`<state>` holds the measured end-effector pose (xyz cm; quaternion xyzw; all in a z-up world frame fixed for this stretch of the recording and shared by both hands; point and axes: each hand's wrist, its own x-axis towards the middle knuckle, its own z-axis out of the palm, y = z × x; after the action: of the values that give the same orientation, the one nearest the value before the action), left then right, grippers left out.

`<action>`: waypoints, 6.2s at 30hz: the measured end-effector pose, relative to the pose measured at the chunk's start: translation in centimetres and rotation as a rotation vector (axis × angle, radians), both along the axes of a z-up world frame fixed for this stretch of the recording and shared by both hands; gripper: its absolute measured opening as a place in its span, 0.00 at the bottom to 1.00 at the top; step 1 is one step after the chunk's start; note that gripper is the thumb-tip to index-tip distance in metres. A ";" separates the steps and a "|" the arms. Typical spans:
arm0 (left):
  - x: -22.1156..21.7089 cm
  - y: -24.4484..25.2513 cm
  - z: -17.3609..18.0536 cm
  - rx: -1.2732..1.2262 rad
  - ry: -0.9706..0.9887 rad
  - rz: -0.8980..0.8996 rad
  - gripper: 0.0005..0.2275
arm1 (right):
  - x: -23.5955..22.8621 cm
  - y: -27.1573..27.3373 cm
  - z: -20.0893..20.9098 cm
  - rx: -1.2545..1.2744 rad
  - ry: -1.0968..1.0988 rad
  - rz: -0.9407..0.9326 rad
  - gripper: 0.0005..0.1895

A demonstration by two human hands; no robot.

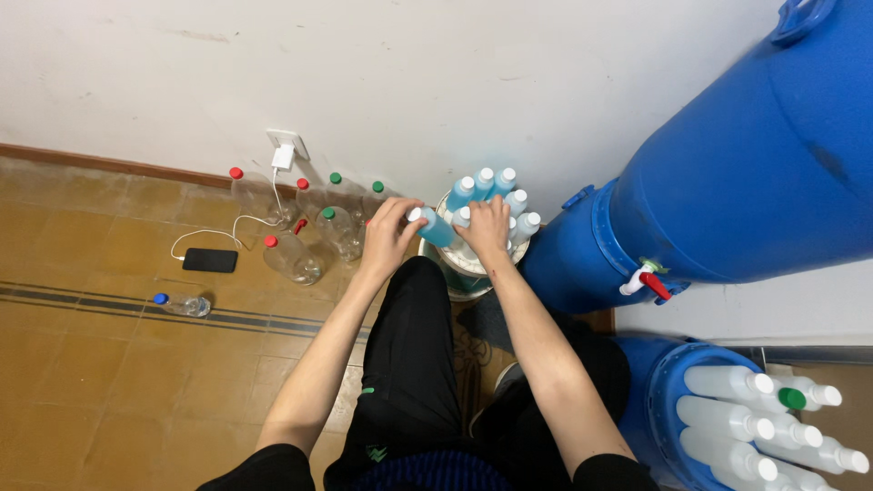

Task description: The person repeatedly picks up small plastic bottles containing a light blue liquid from a bucket, pours the contents into a large blue barrel, and returns the empty bottles to the bucket. The person is sitting on the floor during the task.

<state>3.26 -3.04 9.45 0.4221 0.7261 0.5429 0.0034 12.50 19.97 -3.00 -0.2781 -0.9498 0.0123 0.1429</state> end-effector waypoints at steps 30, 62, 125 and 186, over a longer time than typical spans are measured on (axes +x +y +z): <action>19.5 0.5 11.0 0.105 -0.145 -0.569 0.16 | 29.0 -16.9 15.4 -0.917 0.607 0.029 0.37; 21.3 15.4 28.1 0.367 0.503 -0.483 0.13 | 34.5 -11.8 24.1 -0.879 1.018 -0.051 0.26; 27.9 40.1 39.3 0.665 0.479 -0.195 0.11 | 40.2 24.6 62.7 0.535 0.010 -0.582 0.31; 28.0 39.8 39.5 0.657 0.493 -0.206 0.11 | 42.2 25.9 62.7 0.639 -0.069 -0.629 0.31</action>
<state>31.26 36.75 48.92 0.5884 0.4476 0.6249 -0.2510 54.70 45.91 59.73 -0.4953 -0.7795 -0.3351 0.1866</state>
